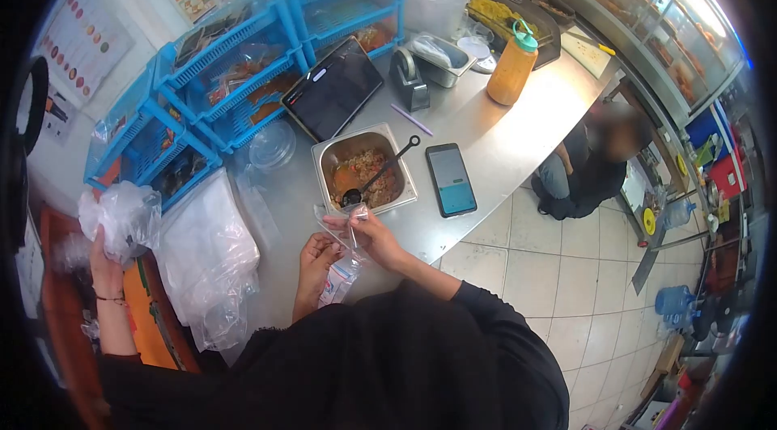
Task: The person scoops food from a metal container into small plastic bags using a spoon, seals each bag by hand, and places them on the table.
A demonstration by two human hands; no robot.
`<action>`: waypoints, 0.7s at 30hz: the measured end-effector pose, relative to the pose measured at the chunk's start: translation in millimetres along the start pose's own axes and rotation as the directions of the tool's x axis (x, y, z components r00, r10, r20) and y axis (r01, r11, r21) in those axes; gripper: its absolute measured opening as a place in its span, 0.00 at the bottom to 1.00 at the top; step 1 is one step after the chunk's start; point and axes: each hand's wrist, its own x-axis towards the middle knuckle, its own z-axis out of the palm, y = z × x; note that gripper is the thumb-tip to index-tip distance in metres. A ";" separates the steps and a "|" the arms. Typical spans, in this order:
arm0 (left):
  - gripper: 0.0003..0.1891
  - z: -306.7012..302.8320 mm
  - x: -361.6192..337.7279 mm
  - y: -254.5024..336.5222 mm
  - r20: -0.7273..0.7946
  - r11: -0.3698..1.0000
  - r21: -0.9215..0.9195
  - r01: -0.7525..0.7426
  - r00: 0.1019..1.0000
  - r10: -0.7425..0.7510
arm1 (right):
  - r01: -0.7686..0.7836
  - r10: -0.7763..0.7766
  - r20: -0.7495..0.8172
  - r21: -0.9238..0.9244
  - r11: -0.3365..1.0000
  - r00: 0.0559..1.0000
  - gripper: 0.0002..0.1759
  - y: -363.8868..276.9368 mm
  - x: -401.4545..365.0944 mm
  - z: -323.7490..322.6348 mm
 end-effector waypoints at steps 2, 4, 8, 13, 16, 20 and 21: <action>0.09 0.0 -1.1 2.2 -0.033 1.000 0.004 -0.014 0.999 0.014 | 0.016 -0.019 -0.031 -0.101 0.995 0.999 0.07 3.3 2.6 -4.9; 0.08 -1.2 -2.6 4.7 -0.062 1.000 0.012 -0.023 0.998 0.024 | 0.033 -0.046 -0.063 -0.200 0.979 0.997 0.09 4.4 2.7 -4.5; 0.07 -9.5 -5.3 11.7 -0.115 0.994 0.041 -0.105 0.987 0.109 | 0.379 -0.522 0.120 -0.822 0.425 0.845 0.22 0.1 -0.7 10.9; 0.06 -8.9 -7.3 16.6 -0.101 0.979 0.066 -0.193 0.975 0.199 | 0.407 -0.726 0.383 -0.900 -0.155 0.571 0.26 1.3 -2.9 22.0; 0.06 -1.8 -9.6 18.5 -0.072 0.973 0.094 -0.211 0.973 0.218 | 0.284 -0.573 0.456 -0.886 -0.367 0.681 0.16 -3.0 -7.3 24.7; 0.08 7.2 -11.9 14.0 -0.030 0.967 0.115 -0.227 0.972 0.231 | 0.334 -0.446 0.350 -0.935 -0.117 0.824 0.10 3.1 -5.8 17.5; 0.09 6.0 -11.9 10.6 -0.003 0.960 0.133 -0.246 0.969 0.249 | 0.323 -0.409 0.296 -0.946 -0.003 0.863 0.10 4.9 -5.9 16.9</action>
